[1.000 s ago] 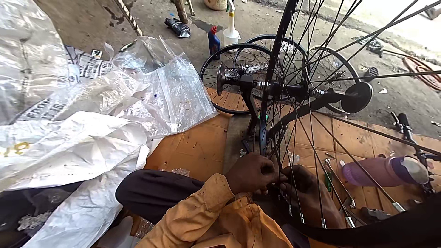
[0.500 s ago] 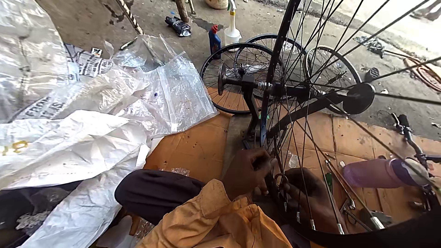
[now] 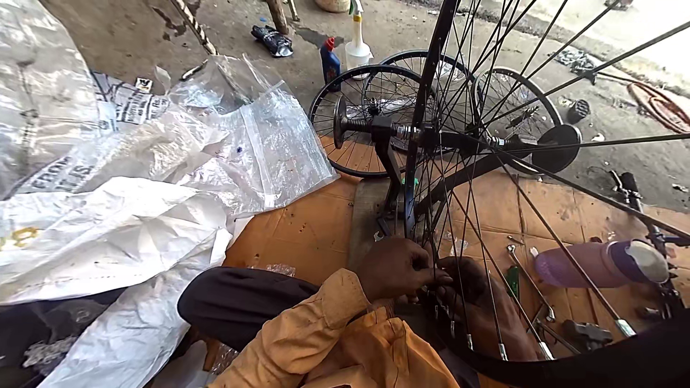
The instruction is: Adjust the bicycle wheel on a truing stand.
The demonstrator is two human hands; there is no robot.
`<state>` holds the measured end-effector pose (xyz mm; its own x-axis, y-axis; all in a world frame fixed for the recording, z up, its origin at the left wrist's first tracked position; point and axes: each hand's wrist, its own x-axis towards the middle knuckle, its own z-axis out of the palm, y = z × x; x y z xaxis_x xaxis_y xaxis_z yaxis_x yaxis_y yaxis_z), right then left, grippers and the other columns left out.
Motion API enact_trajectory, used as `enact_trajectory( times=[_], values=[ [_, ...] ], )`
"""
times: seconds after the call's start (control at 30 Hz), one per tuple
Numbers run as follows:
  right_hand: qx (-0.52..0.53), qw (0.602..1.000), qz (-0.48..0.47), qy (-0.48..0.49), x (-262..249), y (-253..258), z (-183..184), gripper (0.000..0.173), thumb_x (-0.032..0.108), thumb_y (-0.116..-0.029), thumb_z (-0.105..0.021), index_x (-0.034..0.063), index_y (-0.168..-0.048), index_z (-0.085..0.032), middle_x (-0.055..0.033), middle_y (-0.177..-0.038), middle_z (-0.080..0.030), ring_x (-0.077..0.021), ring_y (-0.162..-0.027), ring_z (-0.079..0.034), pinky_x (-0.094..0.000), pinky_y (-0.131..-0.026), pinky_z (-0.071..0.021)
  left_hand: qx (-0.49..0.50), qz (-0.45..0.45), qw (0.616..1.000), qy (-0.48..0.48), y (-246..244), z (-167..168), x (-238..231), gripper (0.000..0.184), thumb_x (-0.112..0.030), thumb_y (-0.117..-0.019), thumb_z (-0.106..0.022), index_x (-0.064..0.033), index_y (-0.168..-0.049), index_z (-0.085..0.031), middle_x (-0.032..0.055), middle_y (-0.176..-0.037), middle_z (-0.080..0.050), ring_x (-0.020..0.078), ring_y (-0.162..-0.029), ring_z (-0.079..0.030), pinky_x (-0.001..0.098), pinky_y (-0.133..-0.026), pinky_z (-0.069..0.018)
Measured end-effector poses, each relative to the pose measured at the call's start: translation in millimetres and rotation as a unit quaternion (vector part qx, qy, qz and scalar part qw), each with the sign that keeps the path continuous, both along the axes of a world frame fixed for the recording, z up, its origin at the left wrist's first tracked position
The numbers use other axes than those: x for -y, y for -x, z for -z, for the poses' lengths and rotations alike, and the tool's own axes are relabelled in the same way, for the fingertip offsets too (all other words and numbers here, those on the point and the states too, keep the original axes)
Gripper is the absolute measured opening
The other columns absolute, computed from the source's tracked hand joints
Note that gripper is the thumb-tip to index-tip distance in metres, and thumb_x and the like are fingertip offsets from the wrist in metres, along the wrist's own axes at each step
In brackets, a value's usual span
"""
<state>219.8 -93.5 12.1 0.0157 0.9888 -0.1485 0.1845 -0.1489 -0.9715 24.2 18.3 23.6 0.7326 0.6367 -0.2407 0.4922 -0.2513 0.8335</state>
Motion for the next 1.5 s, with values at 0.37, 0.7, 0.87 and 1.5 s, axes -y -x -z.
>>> enact_trajectory(
  times=[0.37,0.7,0.87,1.5],
  values=[
    [-0.027,0.999,-0.012,-0.017,-1.9,-4.5,8.8,0.027,0.017,-0.092,-0.074,0.0086,-0.117,-0.069,-0.0099,-0.097,-0.073,-0.0216,-0.082,-0.071,-0.0339,-0.072,-0.0619,0.142,-0.114,0.982,-0.047,11.5,3.4,9.1,0.02,-0.032,-0.1027,-0.062,-0.0188,-0.101,-0.076,-0.0078,-0.088,-0.068,0.0043,-0.071,-0.061,0.0249,-0.063,-0.0542],
    [-0.078,0.997,0.002,0.012,-1.9,-9.9,11.2,0.025,0.019,-0.0906,-0.077,0.004,-0.109,-0.072,-0.0144,-0.094,-0.073,-0.0251,-0.077,-0.07,-0.0373,-0.071,-0.0623,0.207,-0.077,0.975,0.039,1.8,-13.9,9.1,0.02,-0.029,-0.0955,-0.074,-0.0142,-0.11,-0.076,-0.0021,-0.095,-0.067,0.0076,-0.071,-0.061,0.0224,-0.058,-0.0554],
    [-0.054,0.998,0.021,0.02,-2.5,-3.7,4.4,0.019,0.016,-0.0896,-0.077,0.0059,-0.105,-0.074,-0.0125,-0.091,-0.073,-0.0235,-0.075,-0.071,-0.0357,-0.068,-0.0622,0.198,-0.087,0.976,0.032,4.5,-15.5,12.2,0.018,-0.031,-0.0983,-0.07,-0.0174,-0.109,-0.077,-0.005,-0.093,-0.069,0.0064,-0.072,-0.061,0.0225,-0.061,-0.053],
    [-0.053,0.993,0.101,-0.012,1.2,-17.1,-12.1,0.022,0.011,-0.0895,-0.075,0.0021,-0.109,-0.071,-0.0147,-0.092,-0.072,-0.0228,-0.075,-0.069,-0.0329,-0.067,-0.0611,0.246,-0.06,0.961,0.11,11.4,-3.0,-2.2,0.023,-0.02,-0.0938,-0.076,-0.0094,-0.114,-0.074,0.0016,-0.095,-0.072,0.0103,-0.075,-0.064,0.0247,-0.067,-0.0555]
  ],
)
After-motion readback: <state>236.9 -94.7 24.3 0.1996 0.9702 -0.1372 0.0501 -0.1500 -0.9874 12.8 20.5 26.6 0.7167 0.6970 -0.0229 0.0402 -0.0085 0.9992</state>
